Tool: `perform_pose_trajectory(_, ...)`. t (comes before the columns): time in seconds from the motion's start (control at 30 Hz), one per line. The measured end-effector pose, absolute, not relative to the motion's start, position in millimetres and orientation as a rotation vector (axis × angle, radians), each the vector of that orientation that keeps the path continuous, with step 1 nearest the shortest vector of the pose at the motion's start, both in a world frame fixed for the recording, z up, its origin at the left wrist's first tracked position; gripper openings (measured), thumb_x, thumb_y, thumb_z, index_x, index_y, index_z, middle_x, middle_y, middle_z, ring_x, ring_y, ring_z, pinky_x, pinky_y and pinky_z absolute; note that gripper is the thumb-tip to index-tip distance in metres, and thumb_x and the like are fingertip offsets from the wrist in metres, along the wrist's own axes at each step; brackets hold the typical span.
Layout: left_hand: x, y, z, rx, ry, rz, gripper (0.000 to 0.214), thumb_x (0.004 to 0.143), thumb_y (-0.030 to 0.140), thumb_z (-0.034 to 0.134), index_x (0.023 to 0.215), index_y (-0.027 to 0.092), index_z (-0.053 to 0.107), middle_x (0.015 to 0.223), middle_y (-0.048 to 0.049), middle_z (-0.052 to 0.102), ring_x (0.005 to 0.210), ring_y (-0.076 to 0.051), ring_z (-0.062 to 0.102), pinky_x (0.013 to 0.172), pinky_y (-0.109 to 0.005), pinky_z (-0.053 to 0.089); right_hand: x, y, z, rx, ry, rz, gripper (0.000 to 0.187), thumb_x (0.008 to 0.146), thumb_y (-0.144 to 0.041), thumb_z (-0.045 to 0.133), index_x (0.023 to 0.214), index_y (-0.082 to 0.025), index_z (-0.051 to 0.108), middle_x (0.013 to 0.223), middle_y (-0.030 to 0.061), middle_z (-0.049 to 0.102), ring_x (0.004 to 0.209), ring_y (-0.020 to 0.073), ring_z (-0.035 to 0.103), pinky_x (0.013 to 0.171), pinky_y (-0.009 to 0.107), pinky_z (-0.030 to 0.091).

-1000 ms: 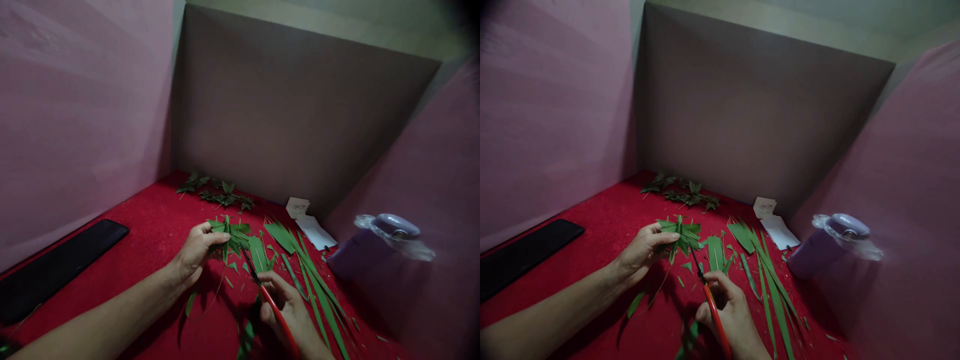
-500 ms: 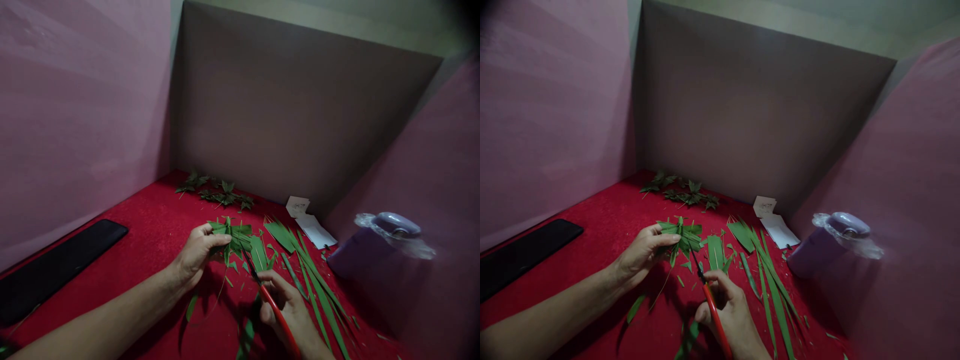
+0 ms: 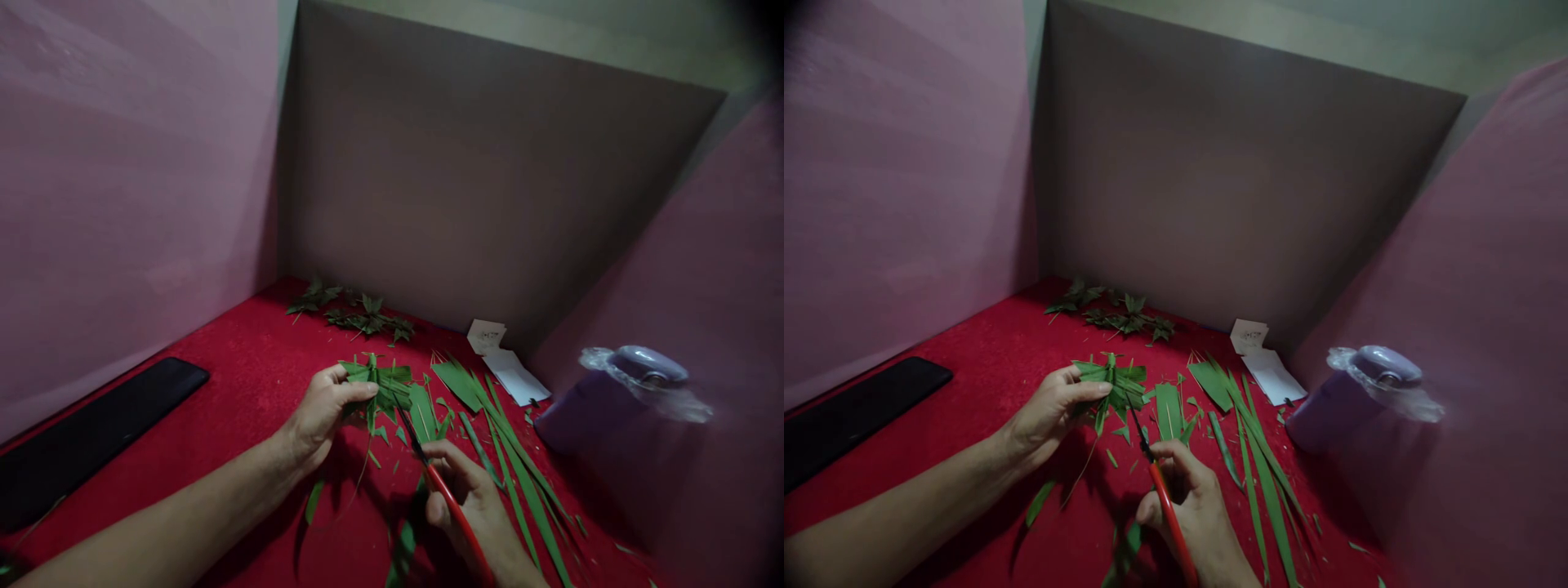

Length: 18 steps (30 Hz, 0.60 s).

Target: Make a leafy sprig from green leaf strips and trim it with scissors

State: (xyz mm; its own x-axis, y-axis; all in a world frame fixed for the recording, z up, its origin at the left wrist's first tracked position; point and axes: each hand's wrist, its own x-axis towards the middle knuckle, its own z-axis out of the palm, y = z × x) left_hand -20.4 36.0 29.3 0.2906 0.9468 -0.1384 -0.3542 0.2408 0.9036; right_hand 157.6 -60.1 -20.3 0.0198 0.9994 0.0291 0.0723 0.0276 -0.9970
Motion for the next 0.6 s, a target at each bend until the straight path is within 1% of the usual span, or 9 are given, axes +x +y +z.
perform_pose_trajectory(0.17, -20.5, 34.5, 31.0, 0.892, 0.829, 1.049, 0.019, 0.06, 0.015, 0.07, 0.063, 0.015, 0.051, 0.054, 0.0031, 0.053, 0.047, -0.009, 0.052, 0.042, -0.02, 0.043, 160.0, -60.1, -25.5, -1.224, -1.27, 1.123, 0.042, 0.061, -0.038, 0.074, 0.093, -0.019, 0.055, 0.053, -0.0056, 0.052, 0.046, 0.0078, 0.038, 0.044, 0.02, 0.029)
perform_pose_trajectory(0.3, -20.3, 34.8, 31.1, 0.902, 0.818, 1.041, 0.017, 0.061, 0.014, 0.068, 0.065, 0.014, 0.052, 0.055, 0.0028, 0.054, 0.047, -0.009, 0.052, 0.043, -0.02, 0.043, 158.7, -60.9, -22.5, -1.214, -1.249, 1.144, 0.041, 0.061, -0.036, 0.073, 0.093, -0.019, 0.054, 0.052, -0.006, 0.053, 0.043, 0.0078, 0.042, 0.044, 0.02, 0.03)
perform_pose_trajectory(0.53, -20.4, 37.3, 27.9, 0.923, 0.822, 1.039, 0.018, 0.062, 0.016, 0.068, 0.065, 0.015, 0.051, 0.056, 0.0022, 0.053, 0.046, -0.01, 0.05, 0.041, -0.022, 0.043, 155.3, -58.3, -21.0, -1.213, -1.15, 1.163, 0.042, 0.053, -0.033, 0.077, 0.087, -0.02, 0.057, 0.048, -0.0079, 0.051, 0.039, 0.0078, 0.044, 0.042, 0.019, 0.031)
perform_pose_trajectory(0.6, -20.3, 37.8, 27.5, 0.922, 0.822, 1.041, 0.019, 0.061, 0.016, 0.069, 0.065, 0.015, 0.051, 0.055, 0.0023, 0.053, 0.046, -0.009, 0.049, 0.041, -0.021, 0.042, 155.7, -57.5, -24.0, -1.206, -1.125, 1.168, 0.042, 0.053, -0.032, 0.077, 0.088, -0.02, 0.057, 0.045, -0.0082, 0.051, 0.038, 0.0081, 0.044, 0.041, 0.019, 0.032)
